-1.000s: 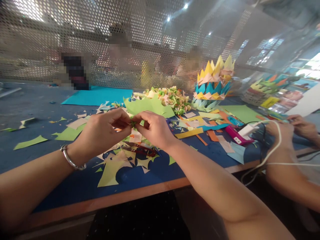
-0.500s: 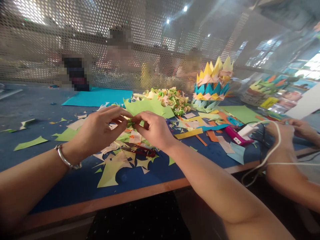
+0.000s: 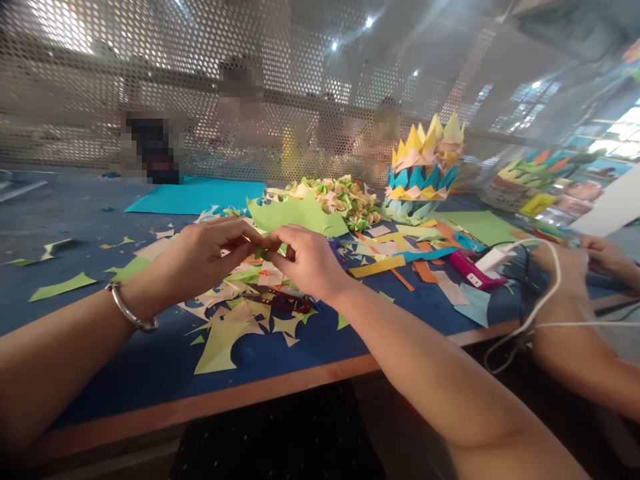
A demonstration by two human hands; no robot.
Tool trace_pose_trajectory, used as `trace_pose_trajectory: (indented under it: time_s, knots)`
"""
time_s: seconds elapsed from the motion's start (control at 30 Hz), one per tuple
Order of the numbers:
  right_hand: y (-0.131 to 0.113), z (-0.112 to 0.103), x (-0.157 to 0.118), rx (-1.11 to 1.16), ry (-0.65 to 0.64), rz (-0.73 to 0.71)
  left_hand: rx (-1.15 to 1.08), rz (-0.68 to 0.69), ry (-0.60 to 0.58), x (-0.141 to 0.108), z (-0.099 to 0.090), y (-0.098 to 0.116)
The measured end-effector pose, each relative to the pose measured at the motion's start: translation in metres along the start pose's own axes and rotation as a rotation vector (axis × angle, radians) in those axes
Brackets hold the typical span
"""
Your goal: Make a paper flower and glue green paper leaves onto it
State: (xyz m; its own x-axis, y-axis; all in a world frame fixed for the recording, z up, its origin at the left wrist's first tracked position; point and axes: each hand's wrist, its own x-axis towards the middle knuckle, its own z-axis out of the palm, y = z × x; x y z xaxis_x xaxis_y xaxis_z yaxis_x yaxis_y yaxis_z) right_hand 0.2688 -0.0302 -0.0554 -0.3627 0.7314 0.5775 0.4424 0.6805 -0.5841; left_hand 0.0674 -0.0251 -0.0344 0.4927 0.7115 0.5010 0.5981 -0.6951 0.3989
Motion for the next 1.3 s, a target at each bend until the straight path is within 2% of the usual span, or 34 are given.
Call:
trace_pose_trajectory:
  time_s: [0.13, 0.43, 0.57, 0.7, 0.87, 1.3]
  knots:
    - [0.0, -0.001, 0.0, -0.01, -0.003, 0.007, 0.037, 0.013, -0.008, 0.001, -0.001, -0.001]
    - [0.0, -0.002, 0.0, 0.017, 0.032, 0.044, -0.034, -0.051, 0.051, -0.002, 0.0, 0.002]
    - [-0.001, -0.003, 0.001, 0.006, 0.046, 0.065, -0.091, -0.062, 0.041, -0.003, -0.001, 0.006]
    - [0.0, -0.004, 0.001, -0.002, 0.038, 0.045, -0.12, -0.066, 0.014, -0.003, -0.001, 0.006]
    - [0.0, -0.004, -0.001, 0.006, 0.037, 0.031, -0.149, -0.037, 0.039, -0.003, 0.001, 0.002]
    - [0.001, -0.003, -0.001, 0.011, 0.026, -0.019, -0.293, -0.11, 0.057, 0.0, 0.011, -0.003]
